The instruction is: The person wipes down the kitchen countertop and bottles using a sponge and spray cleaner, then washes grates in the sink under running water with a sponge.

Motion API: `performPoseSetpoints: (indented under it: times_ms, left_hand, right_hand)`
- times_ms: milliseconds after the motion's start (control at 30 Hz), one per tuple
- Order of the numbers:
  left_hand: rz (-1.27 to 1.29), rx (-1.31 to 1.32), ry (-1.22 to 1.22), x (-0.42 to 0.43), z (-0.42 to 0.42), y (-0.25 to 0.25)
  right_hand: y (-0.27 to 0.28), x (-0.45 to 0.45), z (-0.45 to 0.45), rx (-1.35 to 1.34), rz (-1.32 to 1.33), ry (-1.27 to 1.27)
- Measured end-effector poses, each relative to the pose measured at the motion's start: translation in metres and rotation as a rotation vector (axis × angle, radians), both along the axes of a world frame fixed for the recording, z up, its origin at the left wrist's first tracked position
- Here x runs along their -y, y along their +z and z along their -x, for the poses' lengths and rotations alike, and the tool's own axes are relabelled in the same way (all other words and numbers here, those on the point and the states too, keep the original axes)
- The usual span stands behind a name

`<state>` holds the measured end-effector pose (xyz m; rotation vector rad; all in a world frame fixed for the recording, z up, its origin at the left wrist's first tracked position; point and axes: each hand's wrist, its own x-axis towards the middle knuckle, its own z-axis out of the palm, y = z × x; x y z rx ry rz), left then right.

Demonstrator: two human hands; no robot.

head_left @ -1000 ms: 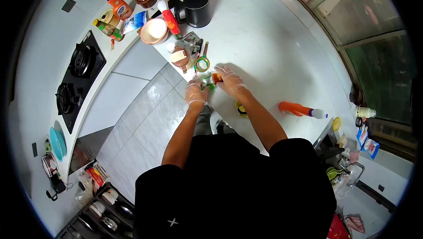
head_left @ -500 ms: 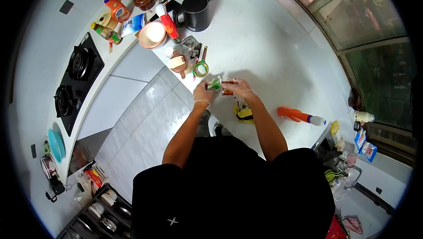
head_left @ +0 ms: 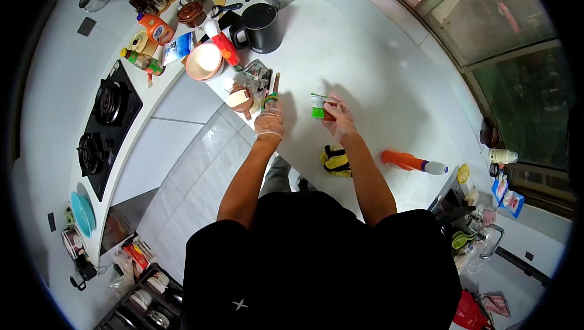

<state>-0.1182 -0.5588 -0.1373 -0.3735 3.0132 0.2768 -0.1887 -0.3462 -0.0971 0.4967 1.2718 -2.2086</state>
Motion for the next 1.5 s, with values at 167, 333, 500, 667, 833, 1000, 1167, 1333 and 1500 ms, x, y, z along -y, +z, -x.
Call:
performPoseSetpoints:
  times_ms: [167, 333, 500, 667, 833, 1000, 1167, 1333, 1500]
  left_hand:
    - [0.216, -0.098, -0.084, -0.002, 0.010, -0.022]
    - [0.107, -0.035, -0.101, -0.020, 0.018, -0.027]
    - [-0.014, -0.018, -0.194, -0.055, 0.049, 0.038]
    - [-0.202, -0.237, -0.297, -0.103, 0.103, 0.079]
    - [-0.565, -0.269, -0.461, -0.174, 0.145, 0.141]
    - [-0.968, -0.008, -0.383, -0.252, 0.185, 0.172]
    - [-1.371, 0.092, -0.323, -0.318, 0.201, 0.172]
    - [-1.427, 0.053, -0.320, -0.370, 0.215, 0.168]
    - [-1.512, 0.024, -0.300, -0.407, 0.232, 0.165]
  right_hand:
    - [-0.003, -0.007, 0.007, 0.133, 0.109, -0.086]
    - [0.024, -0.022, 0.011, 0.120, 0.174, -0.157]
    - [0.054, -0.043, 0.022, 0.089, 0.071, -0.228]
    - [0.147, -0.075, 0.051, -0.055, -0.040, -0.344]
    - [0.248, -0.161, 0.086, -0.328, -0.108, -0.465]
    - [0.274, -0.280, 0.076, -0.224, -0.436, -0.676]
    - [0.132, -0.410, 0.064, 0.051, -0.418, -0.709]
    - [0.056, -0.465, 0.095, 0.192, -0.236, -0.818]
    - [0.103, -0.475, 0.135, -0.030, 0.074, -1.220]
